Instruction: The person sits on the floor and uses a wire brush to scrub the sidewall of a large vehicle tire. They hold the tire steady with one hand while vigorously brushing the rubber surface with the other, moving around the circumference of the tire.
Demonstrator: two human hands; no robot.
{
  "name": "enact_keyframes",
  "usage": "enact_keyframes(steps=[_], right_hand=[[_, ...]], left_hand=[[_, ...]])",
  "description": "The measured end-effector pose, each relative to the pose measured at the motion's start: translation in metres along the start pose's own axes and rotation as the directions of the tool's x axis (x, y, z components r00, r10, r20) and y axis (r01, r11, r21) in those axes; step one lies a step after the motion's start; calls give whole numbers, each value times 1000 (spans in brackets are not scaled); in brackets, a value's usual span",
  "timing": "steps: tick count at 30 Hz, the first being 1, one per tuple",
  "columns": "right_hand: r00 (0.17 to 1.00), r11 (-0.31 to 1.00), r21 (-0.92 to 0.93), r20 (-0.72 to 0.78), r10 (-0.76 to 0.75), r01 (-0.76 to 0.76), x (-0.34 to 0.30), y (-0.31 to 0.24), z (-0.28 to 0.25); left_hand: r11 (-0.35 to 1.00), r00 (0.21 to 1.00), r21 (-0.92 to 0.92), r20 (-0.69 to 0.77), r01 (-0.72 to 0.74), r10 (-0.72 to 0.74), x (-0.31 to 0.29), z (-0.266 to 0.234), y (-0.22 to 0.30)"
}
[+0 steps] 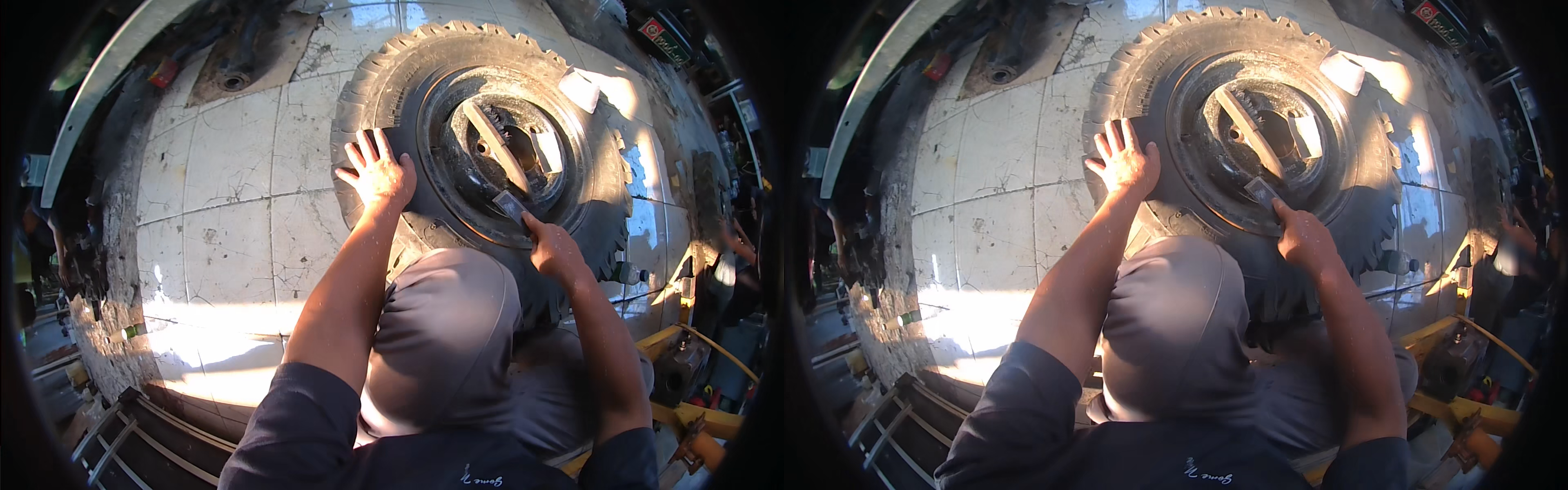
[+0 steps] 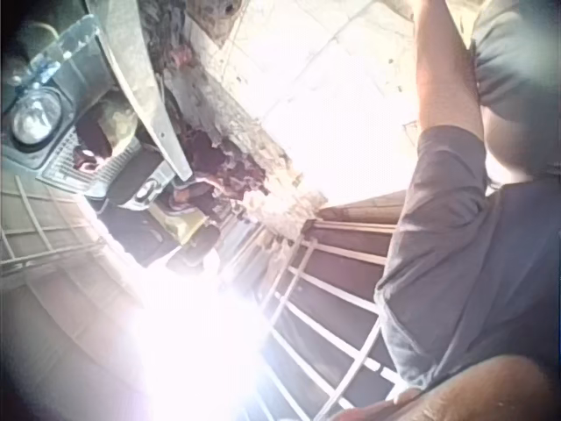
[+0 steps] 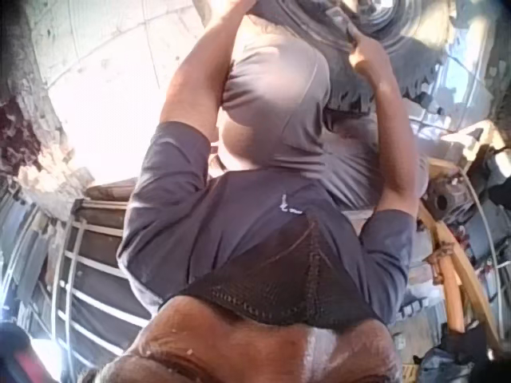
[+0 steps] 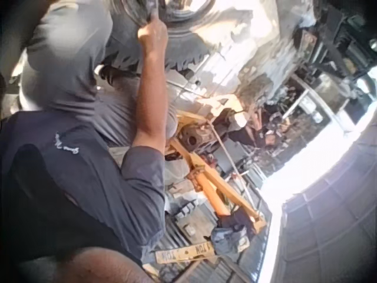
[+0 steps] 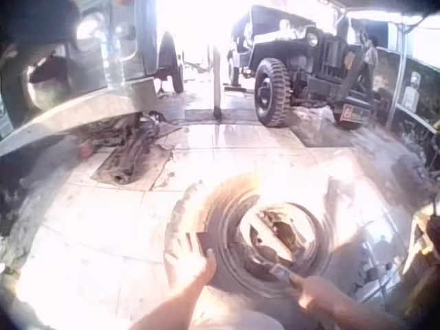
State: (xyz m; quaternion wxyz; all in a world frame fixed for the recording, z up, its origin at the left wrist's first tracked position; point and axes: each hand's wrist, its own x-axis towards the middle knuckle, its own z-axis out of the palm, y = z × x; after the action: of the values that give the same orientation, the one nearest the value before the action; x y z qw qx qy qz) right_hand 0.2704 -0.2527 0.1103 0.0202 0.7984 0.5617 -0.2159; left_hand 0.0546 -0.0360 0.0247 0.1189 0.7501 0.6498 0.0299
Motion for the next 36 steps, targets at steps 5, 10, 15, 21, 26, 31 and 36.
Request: enact_keyframes(steps=[5, 10, 15, 21, 26, 31, 36], right_hand=[[999, 997, 67, -4, -44, 44, 36, -14, -1], [979, 998, 55, 204, 24, -36, 51, -26, -26], [956, 994, 17, 277, 99, -108, 30, -16, -26], [1000, 998, 49, -5, 27, -27, 58, -26, 2], [969, 991, 1, 210, 130, -133, 30, -32, -16], [996, 986, 164, -78, 32, -19, 70, -34, 5], [980, 995, -72, 181, 83, -71, 25, -16, -11]], left_hand=[[997, 986, -75, -164, -35, 22, -6, 5, 3], [1000, 991, -3, -131, -29, 29, -3, 7, 1], [1000, 992, 15, -123, -18, 20, -1, 5, -1], [997, 996, -37, -58, -68, 66, 13, -4, 8], [1000, 998, -22, -67, 20, -22, 22, -5, -8], [999, 999, -25, -16, 28, -29, 22, -9, 9], [999, 997, -22, -76, 30, -31, 21, -4, -3]])
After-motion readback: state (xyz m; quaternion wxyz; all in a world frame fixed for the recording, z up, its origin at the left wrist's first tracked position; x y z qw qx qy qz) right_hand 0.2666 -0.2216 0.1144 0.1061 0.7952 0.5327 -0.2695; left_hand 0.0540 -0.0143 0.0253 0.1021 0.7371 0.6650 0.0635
